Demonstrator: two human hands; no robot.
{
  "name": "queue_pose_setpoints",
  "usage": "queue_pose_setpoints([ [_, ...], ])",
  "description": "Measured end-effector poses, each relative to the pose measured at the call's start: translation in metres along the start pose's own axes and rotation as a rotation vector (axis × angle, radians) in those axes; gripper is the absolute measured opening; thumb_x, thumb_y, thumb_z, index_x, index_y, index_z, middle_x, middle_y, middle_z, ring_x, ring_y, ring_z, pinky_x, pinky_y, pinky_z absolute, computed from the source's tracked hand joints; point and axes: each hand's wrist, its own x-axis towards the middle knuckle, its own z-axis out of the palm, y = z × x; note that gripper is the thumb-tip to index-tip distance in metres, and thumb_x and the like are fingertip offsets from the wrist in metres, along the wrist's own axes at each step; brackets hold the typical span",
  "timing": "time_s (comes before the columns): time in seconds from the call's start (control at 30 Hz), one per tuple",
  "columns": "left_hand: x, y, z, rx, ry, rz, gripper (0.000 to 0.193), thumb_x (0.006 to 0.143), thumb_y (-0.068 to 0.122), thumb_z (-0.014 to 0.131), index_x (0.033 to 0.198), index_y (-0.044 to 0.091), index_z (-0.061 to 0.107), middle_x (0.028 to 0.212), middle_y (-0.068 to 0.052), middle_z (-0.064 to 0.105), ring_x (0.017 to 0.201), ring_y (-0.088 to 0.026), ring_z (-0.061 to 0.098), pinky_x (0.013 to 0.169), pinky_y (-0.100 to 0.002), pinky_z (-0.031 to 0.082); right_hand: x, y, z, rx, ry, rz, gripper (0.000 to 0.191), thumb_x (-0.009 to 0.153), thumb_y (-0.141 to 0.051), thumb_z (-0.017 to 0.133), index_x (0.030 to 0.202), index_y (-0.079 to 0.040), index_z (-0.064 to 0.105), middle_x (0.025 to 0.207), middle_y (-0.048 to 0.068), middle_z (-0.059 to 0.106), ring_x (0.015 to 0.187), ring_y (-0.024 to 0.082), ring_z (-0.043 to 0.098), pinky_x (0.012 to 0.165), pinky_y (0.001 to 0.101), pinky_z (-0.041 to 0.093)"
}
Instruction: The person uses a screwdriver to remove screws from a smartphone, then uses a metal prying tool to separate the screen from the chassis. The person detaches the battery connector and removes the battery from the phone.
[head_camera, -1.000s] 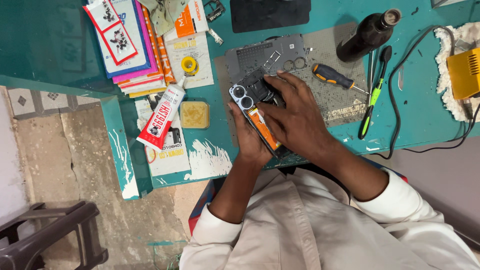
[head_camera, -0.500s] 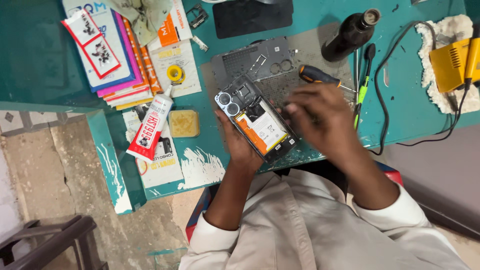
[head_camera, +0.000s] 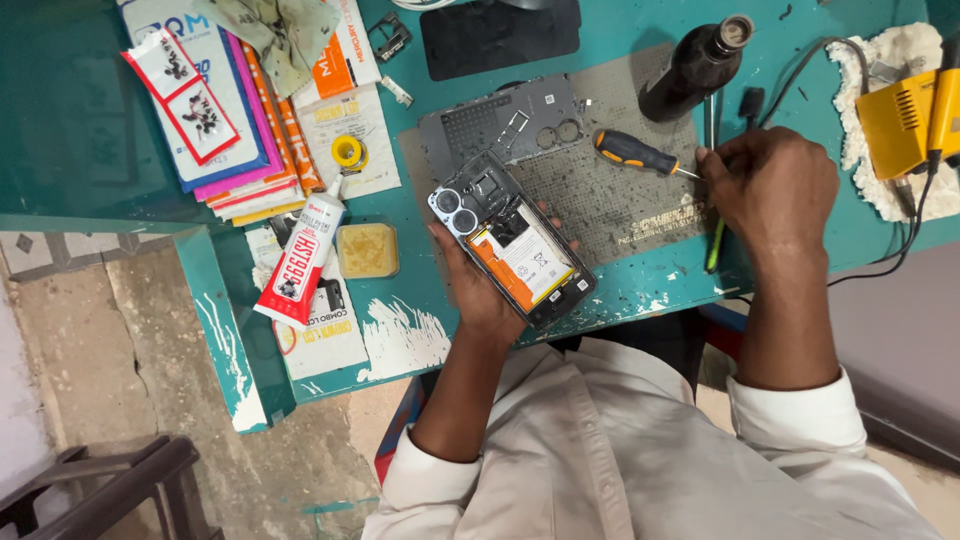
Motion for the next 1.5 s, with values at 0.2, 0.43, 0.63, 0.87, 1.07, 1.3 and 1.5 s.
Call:
queue_pose_setpoints([
  [0.2,0.001,0.001,-0.003,-0.056,-0.022,-0.007,0.094,0.099,0.082,0.025,0.143,0.003,0.051,0.126,-0.023,0.064,0.113,-0.038,0.066,0.098,-0.064,0.055,0.001,0.008,0.000,0.119,0.164,-0.060,0.012,0.092,-0.012,0.081,0.097,-0.001,0.079,0.087,0.011,0.074,0.076,0.022,0.073,0.072,0.0331,0.057],
  [0.43,0.009,0.003,-0.002,-0.111,-0.033,-0.063,0.099,0.095,0.086,0.027,0.144,0.003,0.051,0.129,-0.021,0.063,0.115,-0.038,0.066,0.100,-0.062,0.054,-0.004,0.031,-0.008,0.585,0.354,-0.059,0.015,0.109,-0.003,0.068,0.119,0.009,0.069,0.110,0.016,0.072,0.093,0.020,0.074,0.084,0.0268,0.061],
  [0.63,0.010,-0.001,-0.003,-0.116,-0.068,-0.059,0.098,0.098,0.086,0.027,0.145,0.003,0.050,0.130,-0.021,0.062,0.117,-0.037,0.065,0.102,-0.062,0.054,-0.044,0.015,-0.025,0.730,0.616,-0.125,0.012,0.121,-0.002,0.062,0.126,0.009,0.063,0.117,0.019,0.068,0.092,0.020,0.070,0.081,0.0316,0.066],
  [0.87,0.009,-0.002,-0.006,-0.113,-0.080,-0.107,0.101,0.095,0.087,0.027,0.145,0.003,0.051,0.131,-0.020,0.062,0.118,-0.035,0.065,0.103,-0.060,0.054,-0.052,-0.048,-0.005,0.863,0.277,-0.383,0.005,0.114,0.004,0.056,0.117,0.005,0.053,0.110,0.021,0.067,0.100,0.025,0.072,0.078,0.0311,0.063],
  [1.07,0.010,-0.002,-0.005,-0.098,-0.094,-0.118,0.104,0.095,0.089,0.026,0.144,0.001,0.052,0.131,-0.020,0.063,0.117,-0.036,0.066,0.102,-0.059,0.054,-0.046,-0.062,0.009,0.680,0.200,-0.346,0.016,0.113,0.007,0.061,0.122,0.005,0.048,0.117,0.021,0.071,0.104,0.024,0.074,0.089,0.0307,0.060],
  [1.3,0.014,0.001,-0.007,-0.123,-0.086,-0.130,0.105,0.094,0.090,0.026,0.142,0.001,0.053,0.127,-0.021,0.065,0.115,-0.035,0.068,0.102,-0.059,0.055,-0.044,-0.065,0.005,0.853,0.058,-0.118,0.018,0.110,0.006,0.061,0.124,0.004,0.051,0.120,0.019,0.072,0.108,0.020,0.073,0.094,0.0284,0.060],
  [1.5,0.013,0.002,-0.007,-0.065,-0.089,-0.126,0.105,0.095,0.090,0.026,0.143,0.000,0.054,0.126,-0.022,0.065,0.114,-0.035,0.068,0.101,-0.058,0.056,-0.043,-0.078,-0.003,1.131,0.109,-0.267,0.014,0.105,0.013,0.055,0.114,0.002,0.053,0.127,0.015,0.056,0.122,0.027,0.069,0.109,0.0395,0.060],
])
